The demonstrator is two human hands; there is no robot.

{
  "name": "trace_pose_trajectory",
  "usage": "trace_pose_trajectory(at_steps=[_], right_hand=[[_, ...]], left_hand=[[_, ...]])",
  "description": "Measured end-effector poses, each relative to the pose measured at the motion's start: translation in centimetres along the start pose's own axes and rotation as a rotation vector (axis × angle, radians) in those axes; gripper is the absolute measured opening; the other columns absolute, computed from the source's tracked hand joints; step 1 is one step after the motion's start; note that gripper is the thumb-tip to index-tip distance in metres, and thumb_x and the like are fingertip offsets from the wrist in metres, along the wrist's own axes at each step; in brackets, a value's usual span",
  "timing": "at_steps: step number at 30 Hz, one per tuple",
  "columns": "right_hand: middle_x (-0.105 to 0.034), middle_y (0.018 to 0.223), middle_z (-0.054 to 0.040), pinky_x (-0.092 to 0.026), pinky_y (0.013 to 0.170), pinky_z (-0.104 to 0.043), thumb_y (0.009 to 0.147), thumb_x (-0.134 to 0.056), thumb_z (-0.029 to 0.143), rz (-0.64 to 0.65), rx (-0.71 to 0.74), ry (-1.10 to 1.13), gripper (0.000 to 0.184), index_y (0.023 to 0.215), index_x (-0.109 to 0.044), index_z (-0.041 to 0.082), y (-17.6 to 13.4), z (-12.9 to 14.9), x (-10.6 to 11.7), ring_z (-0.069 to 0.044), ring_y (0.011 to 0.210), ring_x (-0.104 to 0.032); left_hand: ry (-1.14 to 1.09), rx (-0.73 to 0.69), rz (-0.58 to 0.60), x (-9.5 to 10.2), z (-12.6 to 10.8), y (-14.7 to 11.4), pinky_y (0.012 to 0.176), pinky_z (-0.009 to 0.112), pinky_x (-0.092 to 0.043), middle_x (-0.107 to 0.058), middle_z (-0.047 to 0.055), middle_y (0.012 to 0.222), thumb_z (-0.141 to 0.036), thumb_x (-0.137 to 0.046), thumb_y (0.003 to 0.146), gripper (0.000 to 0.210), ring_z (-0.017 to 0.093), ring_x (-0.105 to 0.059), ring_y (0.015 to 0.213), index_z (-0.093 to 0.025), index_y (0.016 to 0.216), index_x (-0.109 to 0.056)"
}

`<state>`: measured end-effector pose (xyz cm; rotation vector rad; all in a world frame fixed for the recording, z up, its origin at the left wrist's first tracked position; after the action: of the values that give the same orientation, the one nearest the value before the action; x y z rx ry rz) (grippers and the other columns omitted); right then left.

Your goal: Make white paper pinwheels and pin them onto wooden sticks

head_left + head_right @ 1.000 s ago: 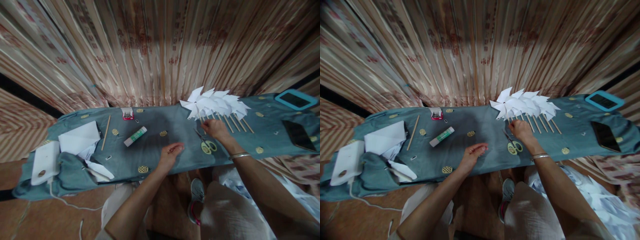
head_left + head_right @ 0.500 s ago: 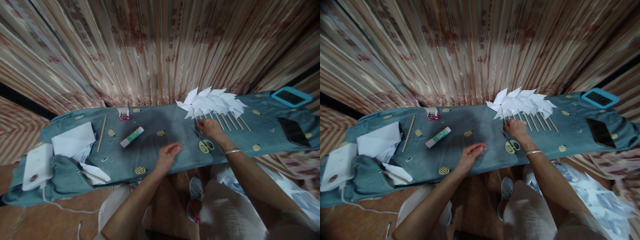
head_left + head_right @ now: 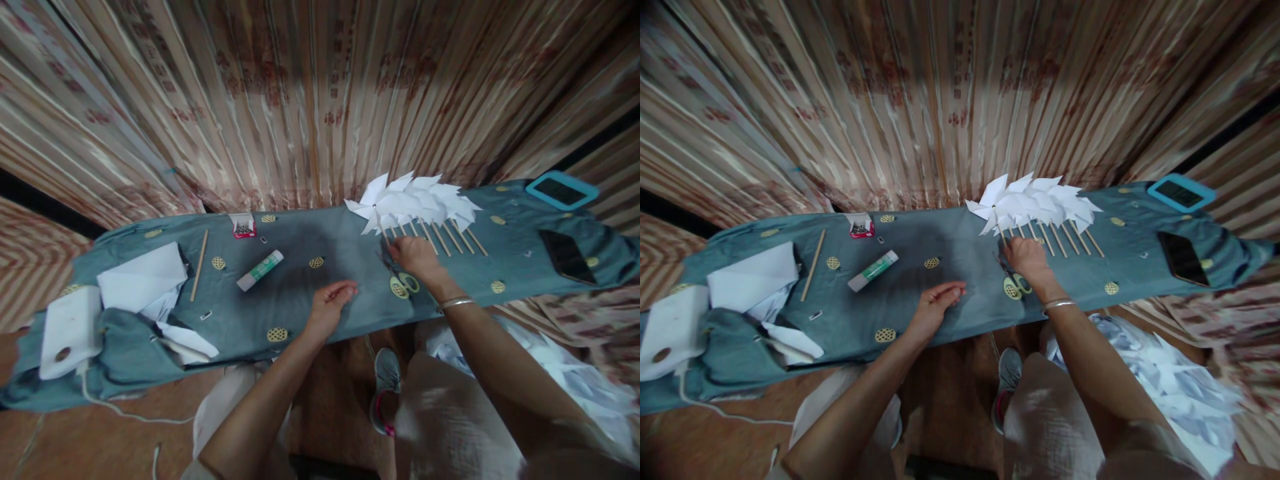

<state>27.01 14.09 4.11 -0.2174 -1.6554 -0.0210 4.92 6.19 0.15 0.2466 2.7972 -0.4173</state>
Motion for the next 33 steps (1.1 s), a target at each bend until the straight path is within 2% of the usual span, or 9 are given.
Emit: trace_pose_trajectory(at_steps=[4, 7, 13, 17, 24, 33], right_hand=[[-0.072, 0.093, -0.0248, -0.050, 0.075, -0.042, 0.095, -0.043, 0.032, -0.090, -0.016, -0.003, 0.035, 0.104, -0.067, 0.009, -2.9, 0.9, 1.3, -0.037, 0.091, -0.069], [-0.073, 0.090, -0.0201, -0.049, 0.071, -0.037, 0.095, -0.042, 0.031, -0.138, 0.023, 0.059, 0.032, 0.106, -0.067, 0.013, -5.3, 3.2, 1.7, -0.033, 0.086, -0.071], [-0.076, 0.093, -0.0122, -0.045, 0.067, -0.028, 0.094, -0.042, 0.025, -0.109, 0.164, 0.187, 0.029, 0.106, -0.067, 0.017, -8.3, 8.4, 0.0, -0.024, 0.082, -0.072], [-0.077, 0.093, -0.0093, -0.044, 0.067, -0.027, 0.092, -0.041, 0.021, -0.102, 0.261, 0.274, 0.030, 0.104, -0.068, 0.019, -8.9, 9.9, -1.5, -0.021, 0.081, -0.071], [-0.076, 0.089, -0.0088, -0.043, 0.066, -0.027, 0.089, -0.043, 0.020, -0.136, 0.342, 0.395, 0.027, 0.099, -0.068, 0.019, -8.9, 10.9, -3.0, -0.022, 0.079, -0.070], [-0.076, 0.092, -0.0086, -0.042, 0.066, -0.028, 0.091, -0.042, 0.021, -0.084, 0.324, 0.420, 0.028, 0.101, -0.068, 0.019, -8.4, 12.7, -3.1, -0.022, 0.080, -0.070]], left_hand=[[0.000, 0.003, 0.002, 0.2, 0.0, -0.2, 0.071, 0.026, -0.045, -0.074, 0.005, 0.075, -0.035, -0.078, 0.066, 0.023, 0.014, -0.059, 0.069, -0.018, 0.082, -0.078], [-0.005, 0.008, 0.004, 0.2, 0.0, -0.4, 0.074, 0.028, -0.046, -0.074, 0.005, 0.076, -0.035, -0.078, 0.065, 0.023, 0.016, -0.061, 0.072, -0.018, 0.081, -0.078], [0.004, -0.014, -0.006, 0.8, 0.1, -0.8, 0.076, 0.029, -0.047, -0.075, 0.006, 0.076, -0.033, -0.074, 0.071, 0.020, 0.016, -0.062, 0.072, -0.017, 0.083, -0.078], [-0.024, -0.030, -0.007, 1.4, 0.0, -0.8, 0.074, 0.028, -0.047, -0.074, 0.005, 0.075, -0.031, -0.070, 0.074, 0.018, 0.015, -0.060, 0.069, -0.017, 0.081, -0.078], [0.021, -0.012, -0.044, 2.7, 0.0, -1.3, 0.072, 0.028, -0.048, -0.073, 0.006, 0.072, -0.031, -0.070, 0.073, 0.017, 0.015, -0.060, 0.067, -0.017, 0.075, -0.078], [0.078, -0.041, -0.077, 4.1, -0.6, -2.5, 0.068, 0.029, -0.046, -0.071, 0.005, 0.066, -0.038, -0.072, 0.069, 0.021, 0.015, -0.058, 0.065, -0.017, 0.069, -0.076]])
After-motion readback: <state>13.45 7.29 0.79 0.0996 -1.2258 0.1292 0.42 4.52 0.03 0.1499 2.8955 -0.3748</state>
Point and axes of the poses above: each hand's wrist, its own y-axis towards the middle knuckle, its own x-axis out of the back of the hand, z = x × y, the point moved 4 cm from there along y, towards the middle knuckle
